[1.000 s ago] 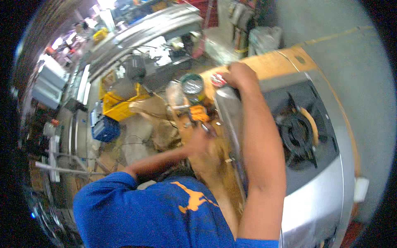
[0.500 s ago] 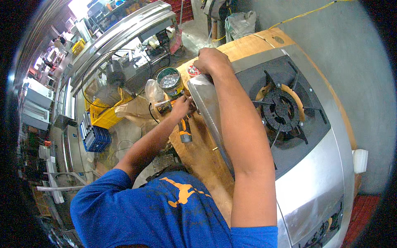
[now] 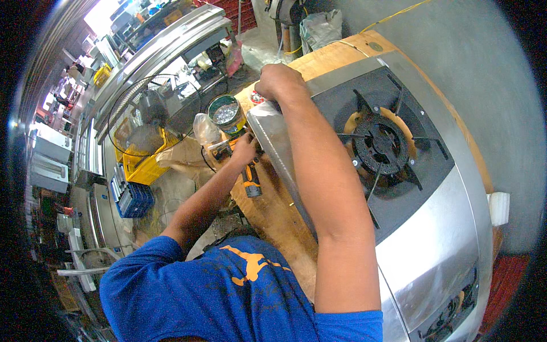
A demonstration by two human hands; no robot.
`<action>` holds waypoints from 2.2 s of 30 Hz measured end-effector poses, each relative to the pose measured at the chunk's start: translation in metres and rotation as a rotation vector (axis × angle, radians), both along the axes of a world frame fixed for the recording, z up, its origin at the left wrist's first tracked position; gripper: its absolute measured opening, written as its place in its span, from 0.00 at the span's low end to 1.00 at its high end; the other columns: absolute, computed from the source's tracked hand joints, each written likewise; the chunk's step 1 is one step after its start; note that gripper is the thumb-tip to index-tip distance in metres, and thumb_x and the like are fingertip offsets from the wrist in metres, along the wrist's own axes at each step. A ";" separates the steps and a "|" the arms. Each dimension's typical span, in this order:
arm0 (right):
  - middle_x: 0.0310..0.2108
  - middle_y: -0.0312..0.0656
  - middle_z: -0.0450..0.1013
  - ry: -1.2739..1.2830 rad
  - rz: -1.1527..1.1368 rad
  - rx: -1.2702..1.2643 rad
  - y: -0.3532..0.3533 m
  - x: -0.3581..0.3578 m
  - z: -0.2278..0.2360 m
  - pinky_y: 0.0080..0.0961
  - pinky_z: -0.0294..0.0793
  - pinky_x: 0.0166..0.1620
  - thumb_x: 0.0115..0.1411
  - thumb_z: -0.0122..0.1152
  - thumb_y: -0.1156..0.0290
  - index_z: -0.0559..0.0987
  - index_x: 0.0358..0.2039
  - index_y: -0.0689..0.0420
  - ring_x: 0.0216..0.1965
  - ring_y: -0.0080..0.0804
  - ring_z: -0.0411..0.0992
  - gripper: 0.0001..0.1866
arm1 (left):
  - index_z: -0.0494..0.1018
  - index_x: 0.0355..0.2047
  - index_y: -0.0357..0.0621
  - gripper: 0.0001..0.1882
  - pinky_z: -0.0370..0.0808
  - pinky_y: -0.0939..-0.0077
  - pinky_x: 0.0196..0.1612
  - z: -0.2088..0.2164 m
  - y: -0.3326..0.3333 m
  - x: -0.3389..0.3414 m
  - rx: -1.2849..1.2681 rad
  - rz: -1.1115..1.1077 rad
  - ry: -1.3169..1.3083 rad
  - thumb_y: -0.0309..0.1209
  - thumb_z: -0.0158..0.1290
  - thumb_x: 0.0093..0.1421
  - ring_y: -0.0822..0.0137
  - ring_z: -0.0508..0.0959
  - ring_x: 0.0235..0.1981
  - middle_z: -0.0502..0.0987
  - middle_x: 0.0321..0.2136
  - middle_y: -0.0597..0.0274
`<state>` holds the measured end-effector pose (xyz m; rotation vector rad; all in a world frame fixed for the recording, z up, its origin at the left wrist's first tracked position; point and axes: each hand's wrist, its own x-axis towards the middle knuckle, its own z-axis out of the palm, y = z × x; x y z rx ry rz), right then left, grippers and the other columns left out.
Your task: The person assembles a stainless steel gas stove on a workbench. They use a cordless drill and a wrench to fasten screws and tighten components on the side and top of the unit. The person repeatedly switches between tools to secure the appliance.
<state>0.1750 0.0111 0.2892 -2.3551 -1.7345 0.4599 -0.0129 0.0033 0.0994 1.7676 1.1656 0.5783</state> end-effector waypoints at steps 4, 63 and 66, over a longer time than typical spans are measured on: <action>0.53 0.47 0.76 0.014 -0.010 -0.013 -0.004 -0.002 0.005 0.39 0.72 0.57 0.52 0.60 0.55 0.79 0.53 0.50 0.54 0.44 0.74 0.27 | 0.72 0.40 0.36 0.11 0.78 0.72 0.31 0.002 0.004 -0.002 -0.220 0.036 -0.156 0.34 0.49 0.70 0.69 0.81 0.27 0.80 0.29 0.60; 0.54 0.47 0.75 -0.008 -0.021 -0.007 -0.003 -0.003 0.003 0.38 0.71 0.58 0.53 0.61 0.55 0.79 0.54 0.49 0.55 0.43 0.74 0.28 | 0.73 0.40 0.33 0.16 0.75 0.62 0.42 -0.024 0.031 -0.014 0.117 -0.120 0.010 0.37 0.54 0.65 0.55 0.81 0.38 0.80 0.34 0.46; 0.53 0.47 0.76 -0.004 -0.014 -0.006 -0.004 -0.003 0.005 0.38 0.72 0.58 0.54 0.60 0.55 0.79 0.54 0.49 0.55 0.43 0.74 0.27 | 0.74 0.41 0.32 0.17 0.75 0.59 0.44 -0.025 0.039 -0.009 -0.008 -0.119 0.074 0.38 0.55 0.65 0.51 0.81 0.40 0.80 0.37 0.43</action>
